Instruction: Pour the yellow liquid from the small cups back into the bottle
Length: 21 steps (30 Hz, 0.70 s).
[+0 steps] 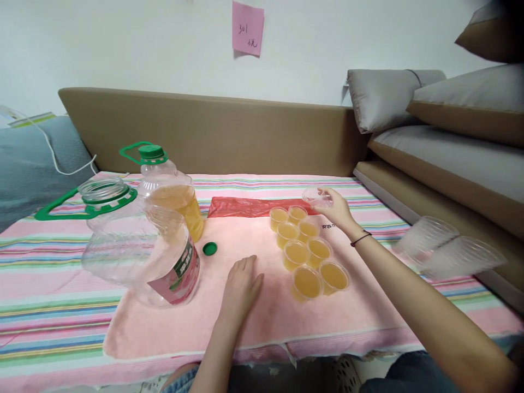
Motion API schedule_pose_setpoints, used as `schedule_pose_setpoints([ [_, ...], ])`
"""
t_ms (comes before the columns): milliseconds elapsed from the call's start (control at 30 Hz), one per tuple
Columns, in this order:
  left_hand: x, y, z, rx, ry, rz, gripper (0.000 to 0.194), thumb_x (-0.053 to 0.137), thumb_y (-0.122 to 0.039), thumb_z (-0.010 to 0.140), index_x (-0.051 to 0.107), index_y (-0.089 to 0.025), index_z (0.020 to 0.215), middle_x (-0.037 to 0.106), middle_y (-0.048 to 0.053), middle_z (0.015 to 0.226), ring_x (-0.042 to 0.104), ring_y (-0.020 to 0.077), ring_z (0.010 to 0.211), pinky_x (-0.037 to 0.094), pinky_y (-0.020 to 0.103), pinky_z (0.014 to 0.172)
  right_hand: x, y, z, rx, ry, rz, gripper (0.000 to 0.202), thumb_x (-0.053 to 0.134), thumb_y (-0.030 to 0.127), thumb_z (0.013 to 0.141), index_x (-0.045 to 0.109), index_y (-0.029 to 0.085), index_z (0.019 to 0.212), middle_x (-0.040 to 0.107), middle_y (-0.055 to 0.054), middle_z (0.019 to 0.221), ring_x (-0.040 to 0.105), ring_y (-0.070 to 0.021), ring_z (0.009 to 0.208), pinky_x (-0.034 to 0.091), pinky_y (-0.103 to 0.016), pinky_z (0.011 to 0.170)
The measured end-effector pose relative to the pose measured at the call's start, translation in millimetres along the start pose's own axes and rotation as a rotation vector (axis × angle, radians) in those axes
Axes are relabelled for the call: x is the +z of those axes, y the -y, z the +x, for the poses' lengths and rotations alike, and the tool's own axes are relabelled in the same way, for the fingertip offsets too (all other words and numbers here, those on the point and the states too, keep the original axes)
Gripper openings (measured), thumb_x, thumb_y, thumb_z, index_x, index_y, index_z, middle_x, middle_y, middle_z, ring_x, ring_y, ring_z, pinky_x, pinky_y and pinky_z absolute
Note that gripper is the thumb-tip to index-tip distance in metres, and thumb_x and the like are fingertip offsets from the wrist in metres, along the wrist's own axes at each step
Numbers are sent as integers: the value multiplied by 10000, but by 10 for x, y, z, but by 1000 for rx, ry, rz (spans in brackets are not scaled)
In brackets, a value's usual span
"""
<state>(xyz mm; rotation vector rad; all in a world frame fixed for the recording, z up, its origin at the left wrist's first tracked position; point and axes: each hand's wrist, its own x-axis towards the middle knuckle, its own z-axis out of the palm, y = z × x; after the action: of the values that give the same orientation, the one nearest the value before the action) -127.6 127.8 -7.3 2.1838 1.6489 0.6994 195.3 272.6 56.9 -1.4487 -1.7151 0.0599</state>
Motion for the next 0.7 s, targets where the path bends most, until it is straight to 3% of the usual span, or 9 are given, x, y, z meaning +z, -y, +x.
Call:
schedule_pose_setpoints([
  [133,-15,-3,1,7,-9,-9,417,541,-222,886,557,-115,1289,666,167,1251,608,301,1188,471,468,1045,-212,157,-157,41,41,128,589,724,445,746,596,179,1256,655,-139,1253,645,-294,1081,538,-433,871],
  [300,-16,-3,0,7,-3,-2,421,541,-210,890,557,-92,1295,662,176,1267,608,314,1184,476,481,1044,-419,441,-535,-25,151,253,564,726,348,753,593,233,1289,632,-98,1313,597,-300,1192,459,-468,1019],
  [567,-22,-33,-5,6,8,1,433,565,-197,885,563,-65,1298,664,184,1264,606,312,1192,472,468,1057,-444,584,-854,-305,210,-89,515,572,141,719,621,250,1221,639,-77,1215,576,-305,1121,419,-496,976],
  [700,-30,-32,10,13,-1,-5,428,573,-196,878,567,-76,1290,669,184,1259,612,314,1191,480,471,1050,-419,618,-896,-349,196,-163,532,555,119,730,611,254,1242,635,-73,1228,564,-306,1150,369,-521,1024],
])
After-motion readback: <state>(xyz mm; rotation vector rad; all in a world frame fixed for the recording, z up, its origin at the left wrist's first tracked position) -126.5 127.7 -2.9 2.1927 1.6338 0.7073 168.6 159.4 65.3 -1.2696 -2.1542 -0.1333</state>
